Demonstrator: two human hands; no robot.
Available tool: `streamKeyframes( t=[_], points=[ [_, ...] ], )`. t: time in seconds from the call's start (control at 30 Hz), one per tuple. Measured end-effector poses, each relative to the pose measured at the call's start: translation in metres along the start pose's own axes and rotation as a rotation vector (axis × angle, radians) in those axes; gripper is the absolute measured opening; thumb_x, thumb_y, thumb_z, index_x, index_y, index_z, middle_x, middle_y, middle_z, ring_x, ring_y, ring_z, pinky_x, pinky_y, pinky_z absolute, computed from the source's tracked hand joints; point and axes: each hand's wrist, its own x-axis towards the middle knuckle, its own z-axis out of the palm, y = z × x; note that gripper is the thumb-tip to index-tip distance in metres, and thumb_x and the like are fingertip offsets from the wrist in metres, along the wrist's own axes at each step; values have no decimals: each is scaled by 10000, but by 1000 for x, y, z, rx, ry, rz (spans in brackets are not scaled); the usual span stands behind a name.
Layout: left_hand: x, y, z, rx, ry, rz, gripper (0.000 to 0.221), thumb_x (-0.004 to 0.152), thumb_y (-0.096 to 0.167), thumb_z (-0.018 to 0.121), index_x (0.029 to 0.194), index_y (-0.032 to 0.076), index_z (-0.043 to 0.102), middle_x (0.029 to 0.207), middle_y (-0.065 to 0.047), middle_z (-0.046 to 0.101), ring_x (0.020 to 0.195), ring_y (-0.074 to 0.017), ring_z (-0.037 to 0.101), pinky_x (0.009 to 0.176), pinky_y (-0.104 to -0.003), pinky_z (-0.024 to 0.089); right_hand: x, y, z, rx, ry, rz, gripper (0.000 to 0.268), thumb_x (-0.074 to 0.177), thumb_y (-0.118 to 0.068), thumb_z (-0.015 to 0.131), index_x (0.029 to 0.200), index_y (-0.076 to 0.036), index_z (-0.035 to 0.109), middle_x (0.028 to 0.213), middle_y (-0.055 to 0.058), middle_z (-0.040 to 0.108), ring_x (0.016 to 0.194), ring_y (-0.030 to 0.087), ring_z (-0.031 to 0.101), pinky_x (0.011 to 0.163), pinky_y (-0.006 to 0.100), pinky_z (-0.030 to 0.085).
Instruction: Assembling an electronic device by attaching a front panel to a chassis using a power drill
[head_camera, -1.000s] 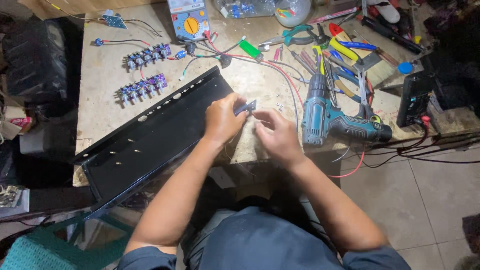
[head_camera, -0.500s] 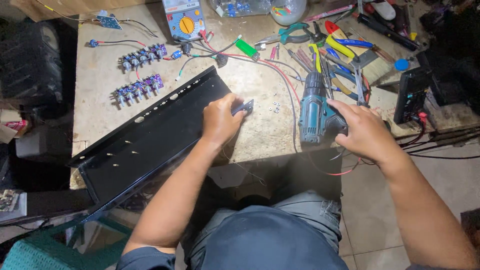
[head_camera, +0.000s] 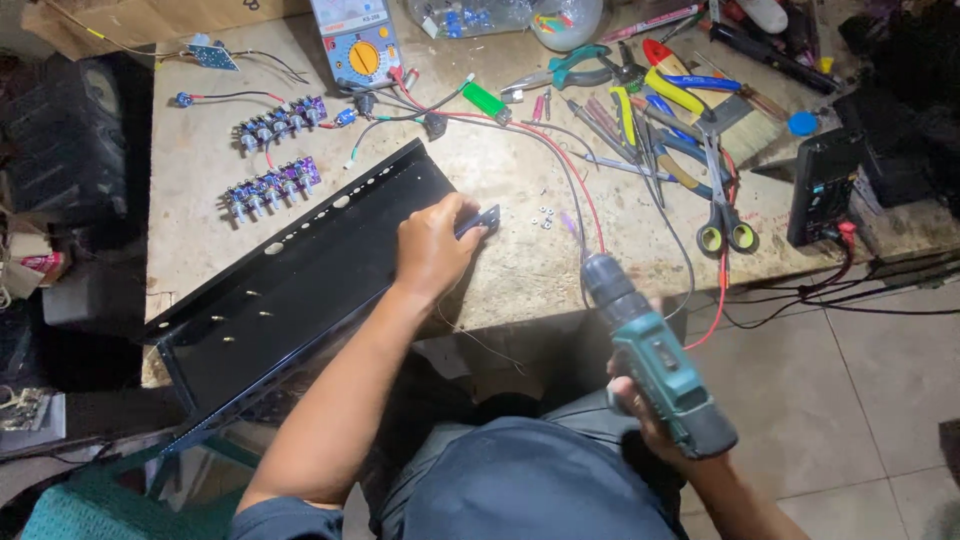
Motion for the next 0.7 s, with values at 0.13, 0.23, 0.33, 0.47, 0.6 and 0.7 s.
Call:
streamKeyframes(
  t=[0.13,0.23,0.33,0.47,0.6,0.7],
  points=[
    [-1,-1,2,11,-1,9,248,800,286,825,1006,229,698,979,43,793,893,-306,736,705,-481,511,-1,-6,26,-161,-105,-72,585,935,-596,555,1261,-112,500,938,-7,691,898,147,665,1054,363,383],
    [-3,-1,1,1,2,17,261,804,270,833,1022,222,697,996,38,794,901,-302,739,715,-470,516,0,44,43,-30,-88,-2,625,876,-734,561,944,-129,703,905,13,719,857,162,685,846,333,508],
    [-1,4,-6,-3,-28,-14,294,794,252,843,1052,234,703,981,9,797,922,-290,756,769,-442,569,14,72,59,87,-80,-38,618,900,-638,577,1075,-63,721,841,36,768,756,135,720,749,294,572],
    [-1,7,-9,9,-65,-48,325,785,255,843,1078,260,703,952,-14,795,935,-285,767,817,-427,617,28,31,70,43,-139,-121,518,1029,-466,469,1018,-41,766,824,70,794,710,144,727,693,280,596],
    [-1,6,-8,8,-69,-57,329,786,254,845,1083,257,705,953,-19,796,936,-287,767,821,-429,618,29,32,72,85,-142,-67,505,1028,-468,500,933,-47,762,836,88,790,771,171,742,756,317,603],
    [-2,3,-7,17,-67,-44,324,793,264,837,1085,270,696,943,-10,793,926,-279,769,816,-415,615,30,37,75,197,-99,-27,515,988,-513,587,992,-21,739,836,128,765,806,202,750,771,350,620]
  ],
)
